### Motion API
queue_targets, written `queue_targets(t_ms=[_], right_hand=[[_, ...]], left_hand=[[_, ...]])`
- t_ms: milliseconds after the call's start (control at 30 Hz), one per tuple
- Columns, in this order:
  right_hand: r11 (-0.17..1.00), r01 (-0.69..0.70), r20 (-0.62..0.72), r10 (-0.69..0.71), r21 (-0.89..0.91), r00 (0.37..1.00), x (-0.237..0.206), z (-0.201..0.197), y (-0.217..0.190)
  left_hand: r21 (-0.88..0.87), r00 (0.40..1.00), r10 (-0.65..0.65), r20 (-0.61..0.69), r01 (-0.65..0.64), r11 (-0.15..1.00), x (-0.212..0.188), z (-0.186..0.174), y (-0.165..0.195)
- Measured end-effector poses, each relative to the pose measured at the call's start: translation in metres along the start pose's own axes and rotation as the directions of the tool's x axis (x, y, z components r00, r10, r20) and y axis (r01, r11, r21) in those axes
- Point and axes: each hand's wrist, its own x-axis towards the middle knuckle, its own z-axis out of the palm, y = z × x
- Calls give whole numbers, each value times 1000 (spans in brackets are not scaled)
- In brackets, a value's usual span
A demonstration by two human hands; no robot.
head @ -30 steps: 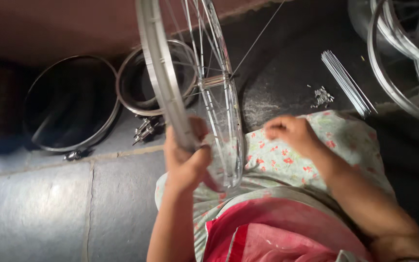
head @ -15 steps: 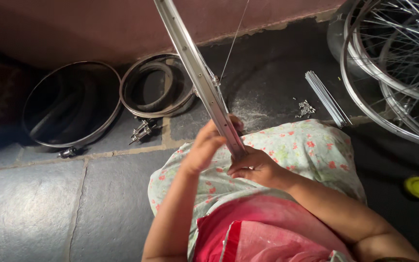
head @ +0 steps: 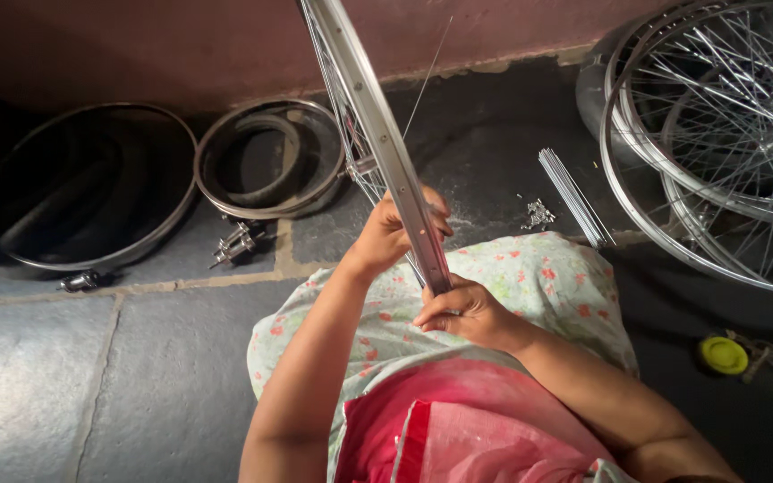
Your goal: The person assembles a bicycle wheel by inserting spokes into the hub and attaching them to the rim. They adjust the spokes and tighten them by hand, then place the completed wheel aside and begin working on another hub.
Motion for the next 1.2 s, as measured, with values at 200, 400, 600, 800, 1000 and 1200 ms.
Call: queue_targets(t_ms=[200,400,600,800,1000,1200], right_hand=[[1000,-7,-16,8,25,1000,-5,-4,-1],[998,56,-127,-58,-18,990,-14,-2,-17],[952,17,-411,-147,-304,900,-12,-28,-54],[782,-19,-490,-371,-623,789,10,-30,-78],[681,93,-419,-546,-726,725,42,-20,-83],[550,13,-377,-591,-835,713,53,-18,-80]], left_hand=[[-218,947,-315,-66,295,930,-9,-6,6],[-379,938,-331,-98,273,884,-16,13,12],[-343,922,-377,-90,327,881,-3,11,12],[-390,917,-360,-173,272,880,-8,20,14],[-376,947,-260,-186,176,910,-5,20,5],[-355,926,-301,-228,209,911,-2,25,4]])
